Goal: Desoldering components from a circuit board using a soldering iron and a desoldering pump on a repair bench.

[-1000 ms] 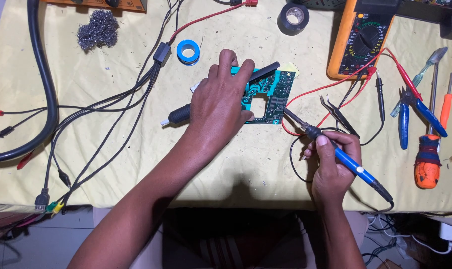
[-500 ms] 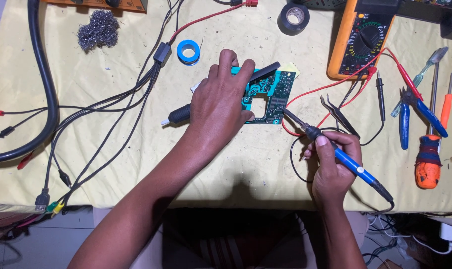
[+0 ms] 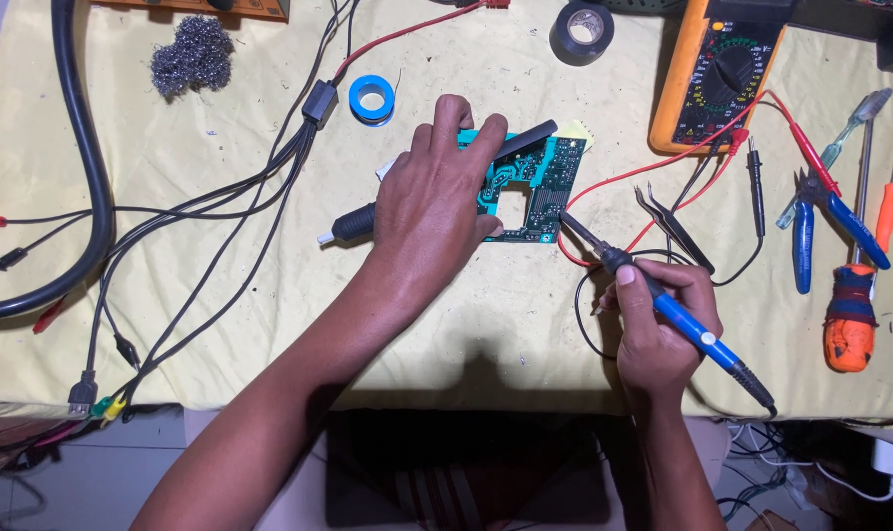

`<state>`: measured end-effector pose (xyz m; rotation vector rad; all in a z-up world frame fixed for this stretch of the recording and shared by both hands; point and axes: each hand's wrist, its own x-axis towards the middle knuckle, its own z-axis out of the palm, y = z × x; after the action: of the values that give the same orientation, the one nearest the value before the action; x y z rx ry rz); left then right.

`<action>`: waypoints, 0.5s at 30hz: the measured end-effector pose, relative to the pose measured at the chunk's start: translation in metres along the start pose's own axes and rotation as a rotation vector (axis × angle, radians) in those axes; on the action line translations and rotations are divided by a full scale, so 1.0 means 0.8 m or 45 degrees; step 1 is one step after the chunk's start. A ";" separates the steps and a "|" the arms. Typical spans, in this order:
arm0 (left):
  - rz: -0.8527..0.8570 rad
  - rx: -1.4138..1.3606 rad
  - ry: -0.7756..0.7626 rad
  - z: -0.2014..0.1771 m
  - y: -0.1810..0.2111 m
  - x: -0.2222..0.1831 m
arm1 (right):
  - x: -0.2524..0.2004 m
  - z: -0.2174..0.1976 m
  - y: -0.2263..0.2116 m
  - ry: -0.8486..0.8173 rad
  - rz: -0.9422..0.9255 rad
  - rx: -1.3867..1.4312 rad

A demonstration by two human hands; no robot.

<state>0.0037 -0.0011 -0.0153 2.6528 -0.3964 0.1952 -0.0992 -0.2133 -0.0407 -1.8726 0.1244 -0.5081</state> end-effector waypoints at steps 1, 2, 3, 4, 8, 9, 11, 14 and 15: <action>0.002 -0.001 -0.001 0.000 0.001 -0.001 | 0.000 -0.002 0.000 0.002 0.001 -0.001; 0.010 0.011 0.012 0.000 0.001 0.000 | 0.000 -0.003 -0.001 0.001 -0.016 -0.038; 0.017 0.023 0.025 -0.001 0.001 0.000 | 0.000 -0.003 -0.001 0.000 -0.034 -0.074; 0.016 0.023 0.025 -0.001 0.001 0.000 | 0.000 -0.005 0.000 -0.001 -0.033 -0.074; 0.037 0.031 0.042 0.000 0.000 -0.001 | 0.003 -0.010 0.000 -0.050 -0.092 -0.171; 0.052 0.035 0.057 0.000 0.000 -0.002 | 0.003 -0.011 -0.001 -0.063 -0.097 -0.194; 0.047 0.025 0.049 -0.001 0.000 -0.003 | 0.006 -0.009 -0.007 -0.061 -0.048 -0.162; 0.056 0.015 0.058 -0.001 0.000 -0.003 | 0.010 -0.008 -0.011 -0.060 -0.007 -0.150; 0.065 0.016 0.075 -0.001 0.000 -0.004 | 0.011 -0.008 -0.012 -0.067 -0.017 -0.168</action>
<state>0.0009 0.0001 -0.0157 2.6442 -0.4450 0.2926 -0.0955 -0.2186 -0.0275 -2.0154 0.1129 -0.4688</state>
